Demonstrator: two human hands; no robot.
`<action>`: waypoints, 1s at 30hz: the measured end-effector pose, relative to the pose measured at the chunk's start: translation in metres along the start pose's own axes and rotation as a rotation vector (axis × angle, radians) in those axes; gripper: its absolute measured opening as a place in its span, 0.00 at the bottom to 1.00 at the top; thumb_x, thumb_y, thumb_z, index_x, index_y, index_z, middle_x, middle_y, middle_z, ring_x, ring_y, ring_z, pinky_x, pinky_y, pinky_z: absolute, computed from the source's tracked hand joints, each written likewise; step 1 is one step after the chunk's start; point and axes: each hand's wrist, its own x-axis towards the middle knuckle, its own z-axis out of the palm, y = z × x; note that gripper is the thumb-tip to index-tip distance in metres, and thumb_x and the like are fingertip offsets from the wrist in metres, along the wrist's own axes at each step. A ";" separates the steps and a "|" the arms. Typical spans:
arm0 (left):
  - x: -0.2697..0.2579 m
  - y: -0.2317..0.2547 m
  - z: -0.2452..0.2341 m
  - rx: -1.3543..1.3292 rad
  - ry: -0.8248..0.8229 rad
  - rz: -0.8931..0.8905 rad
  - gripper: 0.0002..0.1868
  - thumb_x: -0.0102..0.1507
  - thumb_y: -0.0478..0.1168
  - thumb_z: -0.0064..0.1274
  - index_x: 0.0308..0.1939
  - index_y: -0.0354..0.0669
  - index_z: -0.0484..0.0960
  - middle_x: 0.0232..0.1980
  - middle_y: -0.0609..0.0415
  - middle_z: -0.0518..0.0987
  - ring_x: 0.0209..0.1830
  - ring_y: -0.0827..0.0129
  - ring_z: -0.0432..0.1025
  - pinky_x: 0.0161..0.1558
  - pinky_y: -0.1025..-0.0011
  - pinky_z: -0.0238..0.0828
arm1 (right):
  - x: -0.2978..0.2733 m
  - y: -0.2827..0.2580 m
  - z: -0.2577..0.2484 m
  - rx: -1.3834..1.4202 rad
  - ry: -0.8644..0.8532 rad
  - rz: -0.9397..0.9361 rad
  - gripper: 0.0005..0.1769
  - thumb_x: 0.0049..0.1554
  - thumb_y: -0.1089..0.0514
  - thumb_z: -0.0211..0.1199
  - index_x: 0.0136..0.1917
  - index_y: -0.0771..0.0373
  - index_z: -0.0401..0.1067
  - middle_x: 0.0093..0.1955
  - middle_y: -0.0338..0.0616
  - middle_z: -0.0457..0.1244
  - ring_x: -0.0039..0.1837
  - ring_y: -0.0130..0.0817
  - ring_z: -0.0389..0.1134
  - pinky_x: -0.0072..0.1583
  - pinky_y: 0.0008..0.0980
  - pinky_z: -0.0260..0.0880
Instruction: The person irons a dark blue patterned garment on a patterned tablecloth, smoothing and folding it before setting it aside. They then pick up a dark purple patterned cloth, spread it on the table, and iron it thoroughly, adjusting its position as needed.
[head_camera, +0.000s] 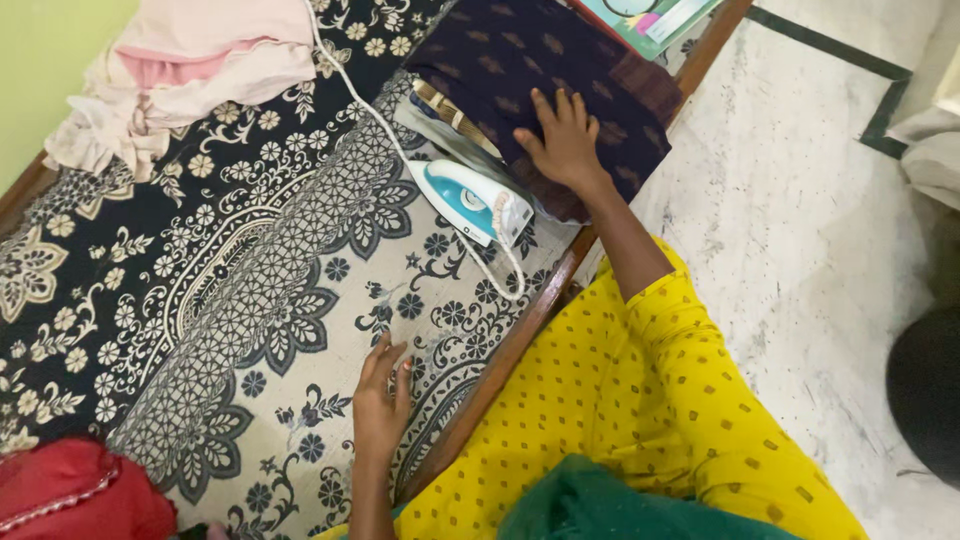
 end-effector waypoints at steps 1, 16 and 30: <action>0.001 0.001 -0.001 -0.008 0.000 -0.002 0.15 0.68 0.38 0.50 0.56 0.37 0.82 0.68 0.36 0.74 0.63 0.46 0.74 0.59 0.58 0.73 | 0.006 0.015 -0.004 0.004 0.024 0.064 0.43 0.65 0.34 0.62 0.84 0.53 0.54 0.81 0.65 0.48 0.80 0.67 0.45 0.71 0.72 0.44; 0.002 -0.019 0.009 0.005 -0.003 0.026 0.14 0.67 0.37 0.51 0.53 0.35 0.83 0.60 0.37 0.80 0.60 0.48 0.76 0.60 0.59 0.73 | -0.013 0.110 -0.086 0.176 -0.188 0.438 0.46 0.50 0.33 0.75 0.70 0.64 0.68 0.62 0.62 0.66 0.64 0.57 0.69 0.64 0.46 0.68; 0.027 -0.001 0.039 -0.487 -0.057 -0.157 0.20 0.68 0.41 0.52 0.63 0.35 0.78 0.59 0.43 0.82 0.57 0.61 0.78 0.58 0.65 0.76 | -0.021 -0.073 -0.093 1.258 0.087 0.181 0.36 0.48 0.74 0.67 0.69 0.64 0.66 0.57 0.45 0.67 0.54 0.30 0.70 0.55 0.30 0.75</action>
